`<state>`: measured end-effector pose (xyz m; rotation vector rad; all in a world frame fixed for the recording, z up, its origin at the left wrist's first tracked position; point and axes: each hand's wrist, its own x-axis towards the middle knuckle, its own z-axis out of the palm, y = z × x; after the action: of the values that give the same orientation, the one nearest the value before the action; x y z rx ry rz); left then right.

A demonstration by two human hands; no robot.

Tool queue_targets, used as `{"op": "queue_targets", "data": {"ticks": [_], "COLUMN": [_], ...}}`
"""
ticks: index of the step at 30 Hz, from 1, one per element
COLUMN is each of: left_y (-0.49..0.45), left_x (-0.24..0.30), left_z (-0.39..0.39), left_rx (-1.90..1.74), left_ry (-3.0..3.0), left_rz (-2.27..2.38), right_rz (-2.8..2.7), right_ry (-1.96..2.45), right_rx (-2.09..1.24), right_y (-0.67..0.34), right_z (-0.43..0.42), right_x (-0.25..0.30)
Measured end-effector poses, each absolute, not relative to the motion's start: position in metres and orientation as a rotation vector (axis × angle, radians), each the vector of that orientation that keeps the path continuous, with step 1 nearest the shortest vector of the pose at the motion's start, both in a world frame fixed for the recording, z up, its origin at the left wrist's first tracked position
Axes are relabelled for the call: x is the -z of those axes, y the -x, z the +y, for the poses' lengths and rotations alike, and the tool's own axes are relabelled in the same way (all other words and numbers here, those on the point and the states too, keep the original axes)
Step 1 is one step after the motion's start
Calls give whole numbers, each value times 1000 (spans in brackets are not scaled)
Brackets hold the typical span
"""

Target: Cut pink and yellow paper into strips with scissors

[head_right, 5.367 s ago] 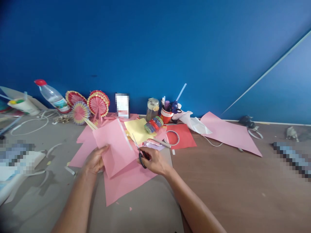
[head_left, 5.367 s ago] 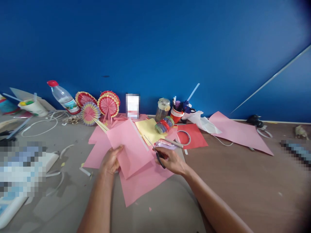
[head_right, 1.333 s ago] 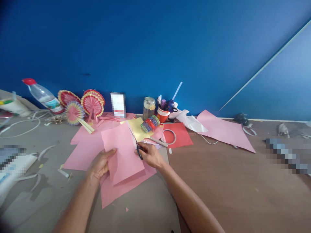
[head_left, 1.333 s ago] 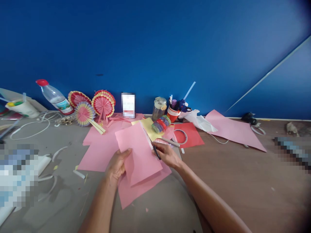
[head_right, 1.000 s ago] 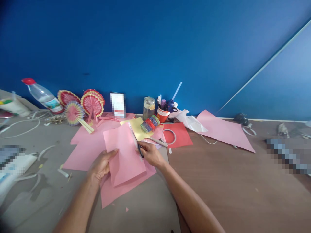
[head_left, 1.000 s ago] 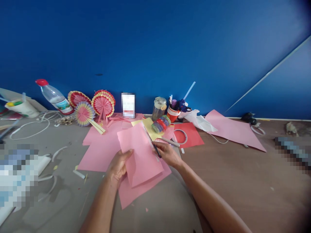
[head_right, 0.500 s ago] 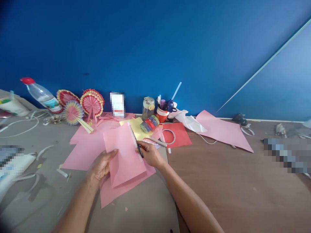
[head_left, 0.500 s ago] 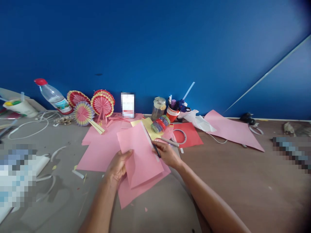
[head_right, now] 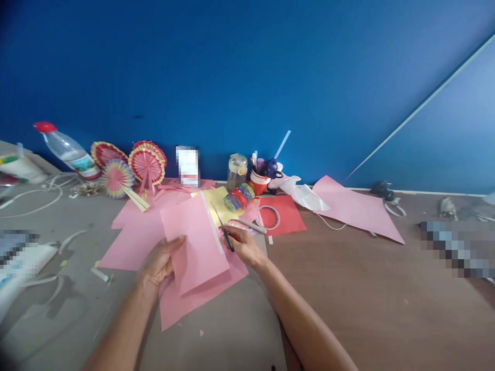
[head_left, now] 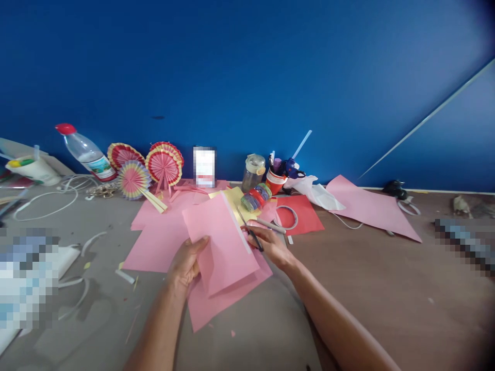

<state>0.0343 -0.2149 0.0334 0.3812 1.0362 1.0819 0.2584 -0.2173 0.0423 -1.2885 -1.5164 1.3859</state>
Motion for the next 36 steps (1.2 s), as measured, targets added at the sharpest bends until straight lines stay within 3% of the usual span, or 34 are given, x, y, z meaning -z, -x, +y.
{"op": "queue_targets", "data": {"ticks": [36], "left_y": [-32], "left_x": [-27], "left_z": [-213], "left_rx": [-1130], "left_ry": [-333], "left_rz": [1031], "right_rz": [-1533], "right_ry": [1231], "right_rx": [-1471], "right_y": [-250], "right_z": [-224], "right_x": [-43]}}
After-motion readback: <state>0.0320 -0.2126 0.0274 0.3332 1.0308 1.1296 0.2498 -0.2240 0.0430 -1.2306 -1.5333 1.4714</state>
